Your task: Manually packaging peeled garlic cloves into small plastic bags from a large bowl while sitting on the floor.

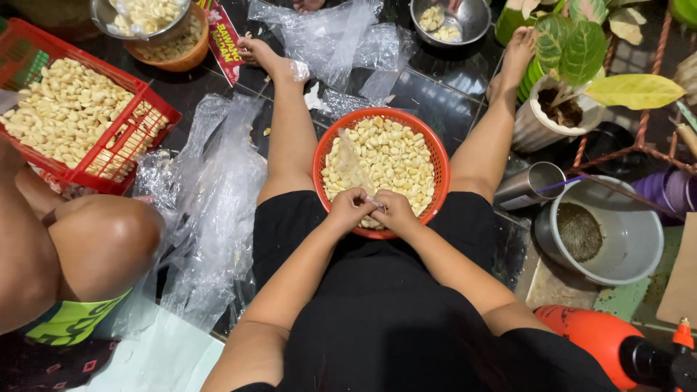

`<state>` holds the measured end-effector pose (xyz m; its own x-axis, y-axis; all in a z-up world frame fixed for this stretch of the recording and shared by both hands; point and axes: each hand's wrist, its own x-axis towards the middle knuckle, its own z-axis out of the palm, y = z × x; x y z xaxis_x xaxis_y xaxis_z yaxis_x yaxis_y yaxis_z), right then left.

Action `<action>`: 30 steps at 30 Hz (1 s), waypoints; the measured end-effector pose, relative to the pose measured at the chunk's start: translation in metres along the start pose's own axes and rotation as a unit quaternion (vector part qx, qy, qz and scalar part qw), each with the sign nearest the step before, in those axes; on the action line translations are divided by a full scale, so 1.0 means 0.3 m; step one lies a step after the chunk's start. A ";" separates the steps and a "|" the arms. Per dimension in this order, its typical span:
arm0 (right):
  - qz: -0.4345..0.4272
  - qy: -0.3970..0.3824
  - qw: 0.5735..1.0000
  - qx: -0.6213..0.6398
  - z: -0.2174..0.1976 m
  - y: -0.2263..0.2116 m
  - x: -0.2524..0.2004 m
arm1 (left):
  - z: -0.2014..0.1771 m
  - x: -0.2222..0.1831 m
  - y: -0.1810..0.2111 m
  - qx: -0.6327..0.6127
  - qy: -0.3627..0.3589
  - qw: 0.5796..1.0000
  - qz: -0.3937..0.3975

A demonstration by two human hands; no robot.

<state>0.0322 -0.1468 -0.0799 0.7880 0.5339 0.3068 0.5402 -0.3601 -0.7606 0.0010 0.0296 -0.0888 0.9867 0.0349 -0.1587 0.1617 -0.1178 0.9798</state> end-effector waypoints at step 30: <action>0.263 0.062 0.763 0.588 -0.032 -0.017 0.015 | -0.009 -0.028 0.096 -0.351 -0.075 0.930 -0.084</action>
<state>0.0357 -0.1498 -0.0691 0.8659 0.4490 -0.2205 -0.4400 0.4740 -0.7627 -0.0027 0.0287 -0.0589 0.9480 -0.1515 -0.2799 0.3159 0.5546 0.7698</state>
